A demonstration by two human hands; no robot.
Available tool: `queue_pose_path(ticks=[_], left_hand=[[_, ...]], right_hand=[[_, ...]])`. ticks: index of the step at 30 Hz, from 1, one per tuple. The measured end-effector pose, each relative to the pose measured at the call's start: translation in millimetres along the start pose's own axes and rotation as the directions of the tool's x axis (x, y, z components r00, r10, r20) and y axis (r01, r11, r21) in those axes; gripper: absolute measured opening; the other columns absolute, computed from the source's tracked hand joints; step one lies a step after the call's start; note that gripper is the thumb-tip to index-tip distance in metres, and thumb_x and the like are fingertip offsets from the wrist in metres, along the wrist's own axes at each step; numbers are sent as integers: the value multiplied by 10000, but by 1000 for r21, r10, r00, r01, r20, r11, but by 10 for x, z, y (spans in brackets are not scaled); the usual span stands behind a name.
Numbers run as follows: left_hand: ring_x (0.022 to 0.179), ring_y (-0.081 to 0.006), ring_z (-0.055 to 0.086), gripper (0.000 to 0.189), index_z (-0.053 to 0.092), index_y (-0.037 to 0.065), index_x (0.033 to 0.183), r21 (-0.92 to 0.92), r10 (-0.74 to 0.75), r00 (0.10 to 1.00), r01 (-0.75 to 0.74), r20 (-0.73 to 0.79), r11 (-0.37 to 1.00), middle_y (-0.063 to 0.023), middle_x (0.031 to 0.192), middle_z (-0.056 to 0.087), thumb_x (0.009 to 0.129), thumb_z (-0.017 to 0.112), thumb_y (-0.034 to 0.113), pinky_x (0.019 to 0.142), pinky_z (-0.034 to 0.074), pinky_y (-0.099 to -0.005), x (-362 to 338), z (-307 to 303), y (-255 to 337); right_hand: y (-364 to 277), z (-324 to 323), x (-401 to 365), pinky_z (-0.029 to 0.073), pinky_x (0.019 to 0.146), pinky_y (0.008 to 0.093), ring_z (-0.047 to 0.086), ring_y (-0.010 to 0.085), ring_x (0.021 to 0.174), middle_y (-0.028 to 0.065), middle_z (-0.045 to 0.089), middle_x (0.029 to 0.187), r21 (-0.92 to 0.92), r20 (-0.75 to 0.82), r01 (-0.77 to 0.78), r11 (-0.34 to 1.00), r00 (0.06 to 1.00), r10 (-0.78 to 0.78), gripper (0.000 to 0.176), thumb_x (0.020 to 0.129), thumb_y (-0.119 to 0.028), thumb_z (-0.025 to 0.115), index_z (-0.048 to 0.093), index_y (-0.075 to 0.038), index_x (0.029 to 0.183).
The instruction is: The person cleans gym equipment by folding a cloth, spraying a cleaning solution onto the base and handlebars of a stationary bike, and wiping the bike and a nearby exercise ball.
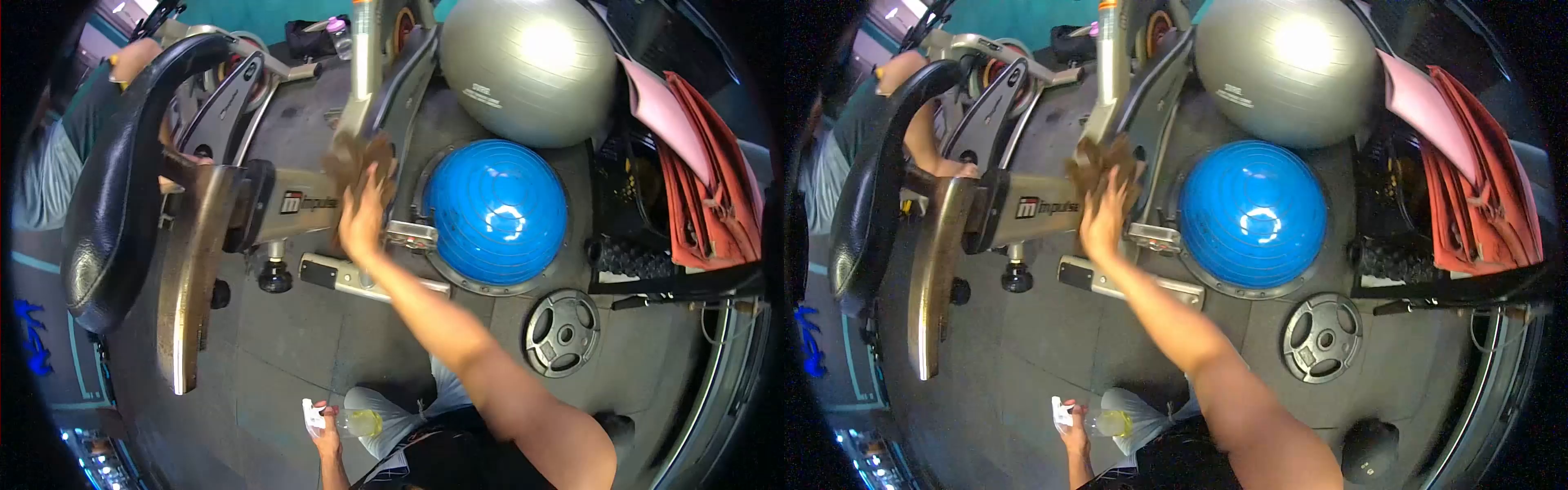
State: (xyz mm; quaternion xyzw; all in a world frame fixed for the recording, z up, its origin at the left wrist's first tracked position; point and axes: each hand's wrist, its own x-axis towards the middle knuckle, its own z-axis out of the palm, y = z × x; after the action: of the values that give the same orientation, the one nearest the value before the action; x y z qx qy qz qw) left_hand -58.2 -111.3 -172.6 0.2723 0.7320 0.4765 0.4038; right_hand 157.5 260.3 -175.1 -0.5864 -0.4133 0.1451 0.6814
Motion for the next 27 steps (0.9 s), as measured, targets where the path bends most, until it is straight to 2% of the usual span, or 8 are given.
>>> queue_pose_path(ticks=[2, 4, 8, 12, 16, 21, 24, 27], left_hand=[[875, -203, 635, 323, 512, 12, 1169, 65, 3, 999, -6, 55, 998, -72, 977, 589, 894, 664, 89, 821, 520, -336, -7, 62, -3], [875, -205, 635, 327, 513, 16, 1172, 105, 27, 995, -37, 98, 994, -78, 972, 591, 898, 668, 103, 822, 514, -341, 91, 6, -79], [871, -188, 618, 319, 524, 25, 1177, 66, 129, 990, -133, 64, 989, -102, 940, 624, 910, 663, 129, 829, 499, -328, -66, -60, -19], [852, -186, 605, 324, 523, 16, 1186, 33, 134, 989, -136, 59, 990, -105, 948, 628, 910, 655, 123, 822, 501, -323, -284, -284, -147], [842, -185, 601, 331, 516, 11, 1189, 45, 89, 996, -89, 13, 995, -97, 970, 601, 908, 654, 116, 816, 509, -322, -436, -355, -189], [859, -196, 620, 341, 511, 13, 1186, 66, 65, 996, -61, -58, 996, -81, 952, 585, 900, 668, 111, 818, 512, -325, -477, -457, -123], [841, -174, 606, 352, 511, 39, 1200, 64, 10, 999, -8, -35, 998, -61, 986, 576, 891, 670, 96, 802, 512, -338, -494, -618, -53], [813, -167, 598, 297, 527, 34, 1144, 2, 51, 996, -51, -77, 999, -61, 920, 581, 891, 671, 94, 803, 507, -339, -615, -461, 179]], right_hand=[[121, -106, -706, 363, 1075, 454, 459, 464, 1274, 322, 478, 1357, -168, 26, 3, 986, 1000, 1, 515, 962, -234, 548, 435, 45, 1380], [145, -500, -1162, 495, 806, 423, 655, 400, 956, 254, 660, 1064, 49, 395, -455, 889, 826, 402, 417, 970, -346, 569, 629, 37, 1124], [461, -1467, -1826, 473, 904, 373, 622, 246, 1036, 141, 678, 1119, 214, 438, -902, 375, 431, 789, 474, 919, -381, 660, 638, 10, 1185], [862, -2744, -1617, 487, 896, 450, 601, 302, 1055, 200, 610, 1201, 333, 110, -924, 190, 238, 965, 892, 768, -624, 722, 543, 121, 1225], [2220, -3590, -1701, 539, 706, 518, 651, 314, 797, 125, 661, 936, 528, -34, -848, 36, 21, 999, 360, 947, -399, 579, 591, -72, 1098], [2830, -3759, -1604, 571, 684, 490, 665, 279, 816, 86, 669, 968, 679, 88, -734, -8, 71, 994, 250, 929, -328, 599, 642, -109, 1044], [3369, -3895, -1724, 534, 864, 492, 648, 293, 1017, 92, 668, 1137, 760, 531, -610, -224, 384, 755, 262, 958, -346, 563, 631, -148, 1116], [3135, -3735, -1544, 488, 959, 488, 613, 294, 1101, 96, 646, 1192, 800, 463, -579, -158, 428, 776, 309, 971, -386, 550, 611, -145, 1153]])
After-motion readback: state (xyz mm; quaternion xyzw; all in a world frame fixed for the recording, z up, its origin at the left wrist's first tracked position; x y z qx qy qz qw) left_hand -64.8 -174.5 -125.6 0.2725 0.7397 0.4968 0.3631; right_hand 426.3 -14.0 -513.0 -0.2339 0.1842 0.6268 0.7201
